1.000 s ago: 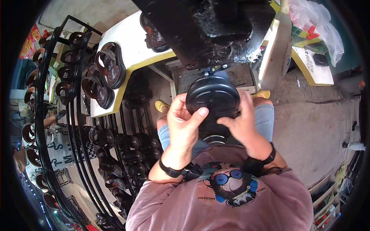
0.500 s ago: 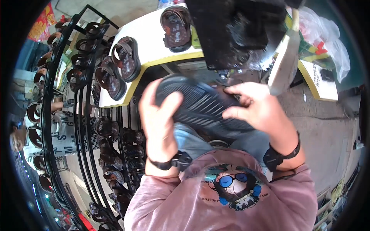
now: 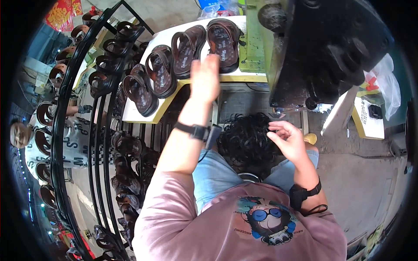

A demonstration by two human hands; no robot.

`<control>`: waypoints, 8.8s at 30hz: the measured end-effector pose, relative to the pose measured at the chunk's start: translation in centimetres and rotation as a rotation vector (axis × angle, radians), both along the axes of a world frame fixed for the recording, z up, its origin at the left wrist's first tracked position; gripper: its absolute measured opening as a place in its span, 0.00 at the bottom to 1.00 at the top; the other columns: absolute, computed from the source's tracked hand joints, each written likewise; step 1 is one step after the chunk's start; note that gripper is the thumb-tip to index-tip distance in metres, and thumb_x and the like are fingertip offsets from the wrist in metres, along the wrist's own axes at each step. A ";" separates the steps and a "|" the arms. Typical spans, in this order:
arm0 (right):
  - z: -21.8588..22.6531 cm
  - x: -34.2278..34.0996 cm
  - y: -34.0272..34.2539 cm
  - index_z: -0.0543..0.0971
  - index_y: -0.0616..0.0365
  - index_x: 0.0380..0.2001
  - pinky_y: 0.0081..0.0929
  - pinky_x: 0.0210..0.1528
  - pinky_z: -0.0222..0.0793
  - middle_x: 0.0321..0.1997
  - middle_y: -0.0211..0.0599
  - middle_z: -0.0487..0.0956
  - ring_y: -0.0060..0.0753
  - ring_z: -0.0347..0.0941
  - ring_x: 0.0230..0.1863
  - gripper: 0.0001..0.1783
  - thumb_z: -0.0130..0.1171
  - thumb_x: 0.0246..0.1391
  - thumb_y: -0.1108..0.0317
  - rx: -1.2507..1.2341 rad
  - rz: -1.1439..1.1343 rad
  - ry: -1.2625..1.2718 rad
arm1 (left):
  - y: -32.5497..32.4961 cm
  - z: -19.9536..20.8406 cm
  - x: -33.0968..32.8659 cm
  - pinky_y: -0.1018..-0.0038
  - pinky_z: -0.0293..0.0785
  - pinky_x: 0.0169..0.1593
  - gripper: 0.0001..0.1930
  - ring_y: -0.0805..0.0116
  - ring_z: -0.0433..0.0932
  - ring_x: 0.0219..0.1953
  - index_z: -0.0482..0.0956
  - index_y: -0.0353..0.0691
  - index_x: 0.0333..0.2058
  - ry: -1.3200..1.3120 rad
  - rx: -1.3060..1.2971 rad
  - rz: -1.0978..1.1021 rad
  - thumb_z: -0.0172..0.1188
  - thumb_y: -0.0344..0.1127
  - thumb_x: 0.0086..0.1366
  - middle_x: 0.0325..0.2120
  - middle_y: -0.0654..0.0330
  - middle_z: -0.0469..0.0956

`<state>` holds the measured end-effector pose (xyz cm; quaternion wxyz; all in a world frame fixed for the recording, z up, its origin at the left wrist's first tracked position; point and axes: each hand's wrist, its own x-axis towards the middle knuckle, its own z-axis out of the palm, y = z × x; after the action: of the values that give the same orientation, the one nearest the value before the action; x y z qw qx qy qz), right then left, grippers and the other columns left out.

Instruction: Attaching and pressing soles onto shoes using a manufacturing machine.

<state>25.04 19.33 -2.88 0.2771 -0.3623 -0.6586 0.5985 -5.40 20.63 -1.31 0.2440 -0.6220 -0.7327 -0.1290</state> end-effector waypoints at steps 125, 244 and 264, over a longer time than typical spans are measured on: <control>0.9 -1.3 -4.5 0.69 0.62 0.49 0.31 0.48 0.68 0.41 0.38 0.74 0.32 0.72 0.45 0.39 0.76 0.30 0.66 0.151 -0.248 0.334 | -11.4 3.9 15.5 0.76 0.71 0.47 0.17 0.74 0.76 0.40 0.74 0.34 0.39 -2.007 0.195 -0.487 0.67 0.23 0.51 0.37 0.60 0.78; -9.3 -43.4 -28.5 0.78 0.58 0.40 0.40 0.47 0.68 0.41 0.51 0.78 0.52 0.74 0.44 0.21 0.54 0.47 0.55 0.820 1.081 -0.526 | -58.3 -11.8 -2.6 0.56 0.67 0.48 0.24 0.44 0.75 0.41 0.77 0.30 0.34 -1.218 0.091 1.233 0.50 0.50 0.58 0.35 0.36 0.76; 5.7 -28.7 6.2 0.75 0.62 0.44 0.44 0.51 0.64 0.52 0.53 0.72 0.54 0.68 0.52 0.28 0.59 0.47 0.50 0.676 -0.096 -0.641 | -13.1 1.1 -16.1 0.58 0.70 0.45 0.15 0.46 0.75 0.40 0.75 0.35 0.40 -0.898 0.029 0.360 0.50 0.38 0.58 0.39 0.42 0.75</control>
<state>-3.63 25.48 2.81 0.1894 -0.4484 -0.8516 0.1946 -21.55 7.58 -0.20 -0.0695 -0.3649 -0.8597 -0.3506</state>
